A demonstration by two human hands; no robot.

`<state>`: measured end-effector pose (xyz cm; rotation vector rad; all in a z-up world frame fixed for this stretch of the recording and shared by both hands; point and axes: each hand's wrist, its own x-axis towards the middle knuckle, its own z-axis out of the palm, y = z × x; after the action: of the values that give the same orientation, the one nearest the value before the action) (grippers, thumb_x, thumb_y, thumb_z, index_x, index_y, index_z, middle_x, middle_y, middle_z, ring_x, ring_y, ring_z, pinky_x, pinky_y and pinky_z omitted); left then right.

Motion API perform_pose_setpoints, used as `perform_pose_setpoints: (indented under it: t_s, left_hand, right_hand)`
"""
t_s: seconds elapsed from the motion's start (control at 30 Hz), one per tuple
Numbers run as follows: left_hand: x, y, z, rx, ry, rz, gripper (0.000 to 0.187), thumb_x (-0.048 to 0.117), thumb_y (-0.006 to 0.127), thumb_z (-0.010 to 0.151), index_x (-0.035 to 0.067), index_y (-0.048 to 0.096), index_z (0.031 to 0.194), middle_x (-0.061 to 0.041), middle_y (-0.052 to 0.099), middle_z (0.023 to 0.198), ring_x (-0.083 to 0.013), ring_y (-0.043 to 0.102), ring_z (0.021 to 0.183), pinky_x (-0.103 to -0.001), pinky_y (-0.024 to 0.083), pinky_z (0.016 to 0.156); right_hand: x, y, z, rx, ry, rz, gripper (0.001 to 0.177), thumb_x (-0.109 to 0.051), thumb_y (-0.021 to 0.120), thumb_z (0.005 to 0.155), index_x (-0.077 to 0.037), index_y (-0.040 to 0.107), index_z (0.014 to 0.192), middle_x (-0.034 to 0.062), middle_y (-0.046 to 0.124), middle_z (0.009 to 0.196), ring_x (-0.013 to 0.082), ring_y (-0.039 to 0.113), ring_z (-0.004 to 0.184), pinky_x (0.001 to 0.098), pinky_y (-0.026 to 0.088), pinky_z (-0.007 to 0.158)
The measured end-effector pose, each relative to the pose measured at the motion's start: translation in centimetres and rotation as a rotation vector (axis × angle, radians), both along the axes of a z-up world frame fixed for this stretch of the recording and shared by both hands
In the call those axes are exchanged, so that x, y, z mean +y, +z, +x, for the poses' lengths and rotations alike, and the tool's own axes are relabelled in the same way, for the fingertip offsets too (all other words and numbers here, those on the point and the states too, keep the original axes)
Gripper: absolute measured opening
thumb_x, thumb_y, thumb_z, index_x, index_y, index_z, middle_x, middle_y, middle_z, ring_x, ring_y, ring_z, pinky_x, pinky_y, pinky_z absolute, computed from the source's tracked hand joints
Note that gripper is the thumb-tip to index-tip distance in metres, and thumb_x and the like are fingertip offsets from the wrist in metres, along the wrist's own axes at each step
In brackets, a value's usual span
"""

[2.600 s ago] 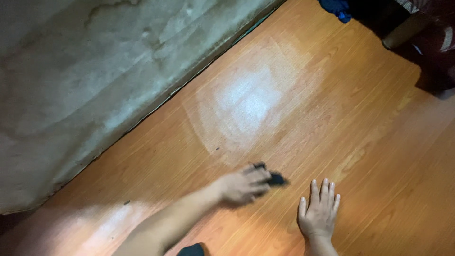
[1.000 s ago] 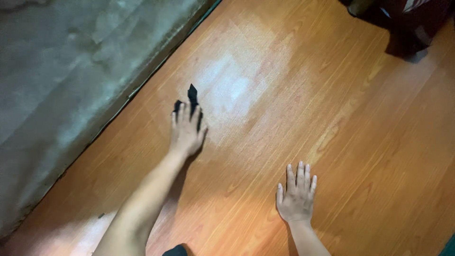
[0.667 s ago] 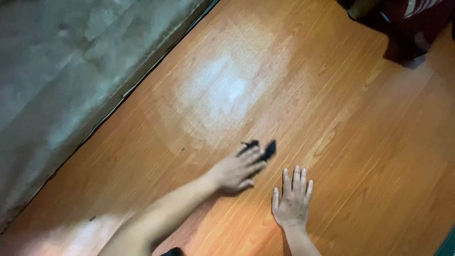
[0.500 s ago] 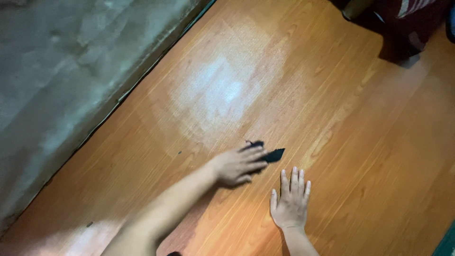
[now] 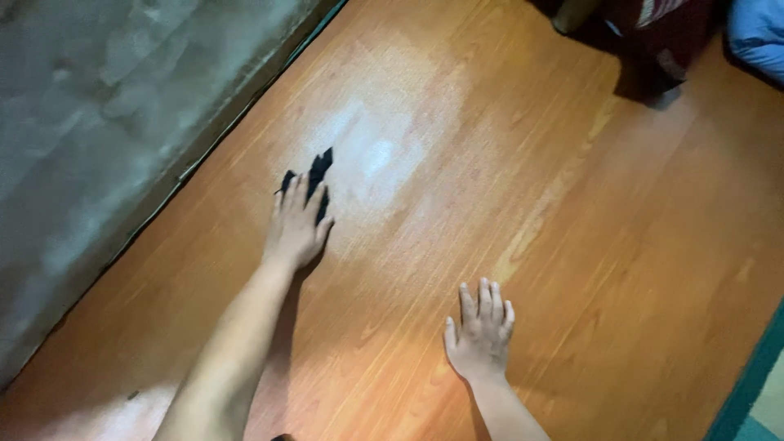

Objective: The person wipes a wooden floor using a black cloth while on hands and knees. They repeatedly rub the same area near a bed and a patterned rug, moving the cloth back and forth across the surface.

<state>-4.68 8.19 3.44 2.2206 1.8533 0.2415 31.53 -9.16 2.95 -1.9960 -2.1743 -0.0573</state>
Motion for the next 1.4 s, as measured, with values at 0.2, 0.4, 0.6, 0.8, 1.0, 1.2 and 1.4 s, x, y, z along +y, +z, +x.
perform_pose_setpoints:
  t_s: [0.2,0.4,0.6,0.8,1.0,1.2,1.4]
  left_hand:
    - [-5.3,2.5,2.5,0.181,0.127,-0.041,0.078,0.055,0.055,0.096,0.013,0.04,0.159,-0.024,0.03,0.167,-0.0388,0.029,0.154,-0.06,0.026,0.121]
    - [-11.0,5.5,10.9,0.228,0.164,-0.008,0.079,0.056,0.053,0.095,0.005,0.043,0.155,-0.031,0.032,0.163,-0.0444,0.029,0.153,-0.063,0.026,0.119]
    - [-17.1,2.4,21.6,0.018,-0.25,-0.143,0.089,0.067,0.054,0.088,0.011,0.04,0.156,-0.029,0.024,0.165,-0.0433,0.02,0.154,-0.063,0.013,0.119]
    - [-16.9,1.9,27.1,-0.047,-0.552,-0.214,0.082,0.063,0.045,0.094,0.013,0.033,0.159,-0.023,0.016,0.169,-0.0375,0.014,0.157,-0.059,0.009,0.123]
    - [-9.3,1.4,20.5,-0.18,-0.672,0.1,0.072,0.055,0.064,0.088,0.019,0.052,0.15,-0.021,0.042,0.159,-0.042,0.041,0.145,-0.059,0.032,0.116]
    - [-12.0,-0.1,8.1,0.209,0.255,0.133,0.065,0.039,0.066,0.094,0.016,0.051,0.153,-0.023,0.043,0.157,-0.042,0.04,0.146,-0.06,0.037,0.115]
    - [-22.9,-1.7,0.1,0.219,1.088,-0.05,0.073,0.053,0.053,0.099,0.02,0.035,0.162,-0.025,0.032,0.163,-0.043,0.031,0.152,-0.066,0.033,0.113]
  right_hand:
    - [4.8,-1.4,3.7,0.011,0.085,-0.073,0.054,-0.053,0.061,0.084,-0.03,0.061,0.132,0.0077,0.052,0.138,0.029,0.048,0.135,0.0531,0.038,0.106]
    - [7.6,-1.4,9.0,0.084,-0.081,-0.015,0.046,-0.038,0.069,0.087,-0.023,0.061,0.129,0.0104,0.051,0.147,0.0306,0.043,0.146,0.0587,0.029,0.119]
    - [7.0,-1.0,9.0,0.127,-0.085,0.07,0.042,-0.034,0.067,0.087,-0.022,0.06,0.126,0.01,0.053,0.147,0.0293,0.047,0.144,0.0563,0.033,0.118]
    - [7.1,-1.8,9.8,0.178,-0.127,0.141,0.025,-0.022,0.052,0.095,-0.02,0.061,0.119,0.0095,0.055,0.144,0.0292,0.05,0.142,0.0521,0.035,0.116]
    - [7.4,-1.2,9.7,0.195,-0.126,0.128,0.028,-0.022,0.055,0.093,-0.021,0.061,0.121,0.0089,0.057,0.143,0.0291,0.051,0.14,0.0529,0.036,0.115]
    - [7.1,-0.7,10.0,0.209,-0.112,0.087,0.033,-0.019,0.068,0.085,-0.018,0.065,0.118,0.0099,0.057,0.143,0.0301,0.051,0.139,0.0523,0.034,0.116]
    - [9.3,0.4,6.8,0.384,-0.081,0.091,0.017,-0.024,0.074,0.087,-0.027,0.067,0.101,-0.0028,0.062,0.116,0.0237,0.059,0.121,0.0459,0.042,0.104]
